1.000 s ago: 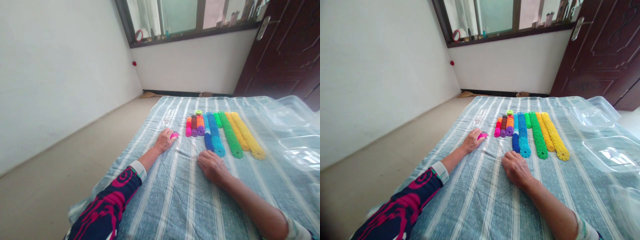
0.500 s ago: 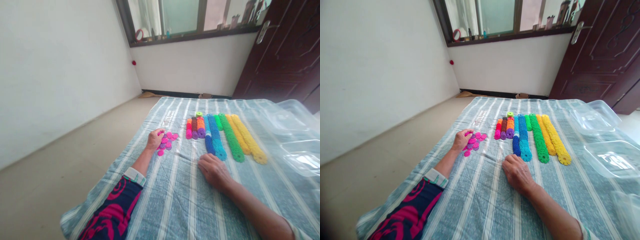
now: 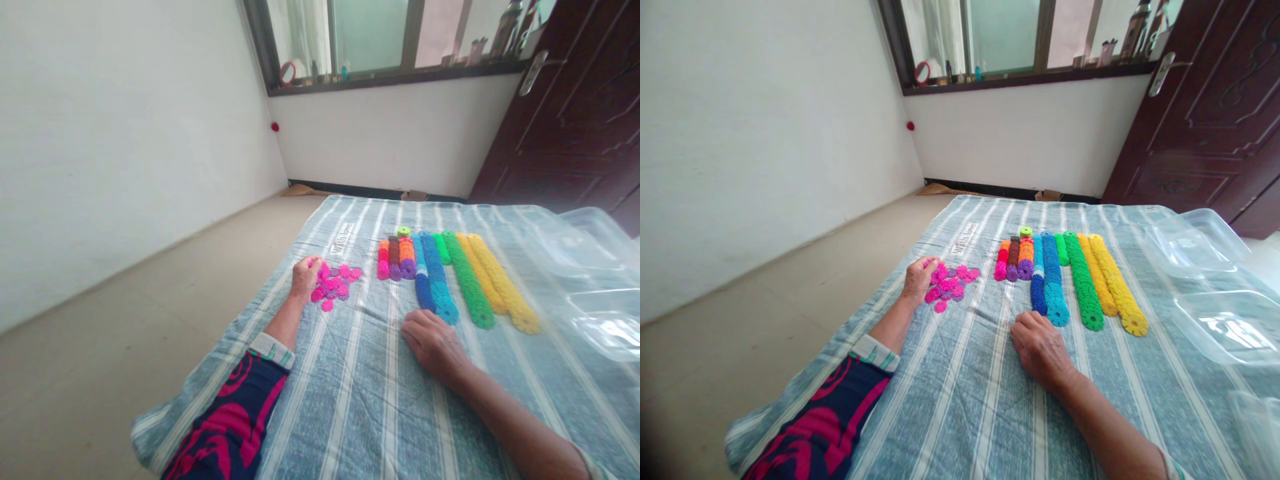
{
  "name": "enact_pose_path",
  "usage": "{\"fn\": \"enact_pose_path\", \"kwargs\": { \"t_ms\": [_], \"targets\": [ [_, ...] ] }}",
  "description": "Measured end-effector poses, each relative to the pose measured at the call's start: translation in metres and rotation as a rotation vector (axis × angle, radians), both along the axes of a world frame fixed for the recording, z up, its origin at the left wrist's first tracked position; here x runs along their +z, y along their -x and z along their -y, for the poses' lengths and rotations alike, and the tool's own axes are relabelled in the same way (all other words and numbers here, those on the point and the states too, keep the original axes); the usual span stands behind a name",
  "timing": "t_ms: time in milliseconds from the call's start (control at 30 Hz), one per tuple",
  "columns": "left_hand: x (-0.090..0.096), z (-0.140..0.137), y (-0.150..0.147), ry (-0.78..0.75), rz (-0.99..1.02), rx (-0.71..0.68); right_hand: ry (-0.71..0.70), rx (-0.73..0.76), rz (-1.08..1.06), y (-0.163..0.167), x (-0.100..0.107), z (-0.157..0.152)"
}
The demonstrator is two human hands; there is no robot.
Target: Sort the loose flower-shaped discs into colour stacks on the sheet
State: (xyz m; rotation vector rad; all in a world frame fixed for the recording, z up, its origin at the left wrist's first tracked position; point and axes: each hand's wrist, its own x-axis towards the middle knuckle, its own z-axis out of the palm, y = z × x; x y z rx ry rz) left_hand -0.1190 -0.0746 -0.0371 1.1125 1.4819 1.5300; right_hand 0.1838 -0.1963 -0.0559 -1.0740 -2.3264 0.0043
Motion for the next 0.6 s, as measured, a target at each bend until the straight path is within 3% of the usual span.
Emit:
{"fn": "enact_pose_path", "kwargs": {
  "t_ms": [267,600],
  "targets": [
    [0.001,0.001,0.012,-0.006,-0.1,0.042,0.006,0.0,-0.016,0.001,0.001,0.002],
    [0.007,0.004,0.016,0.022,-0.056,-0.045,0.021,-0.003,-0.022,0.0,0.002,0.003]
  ]
}}
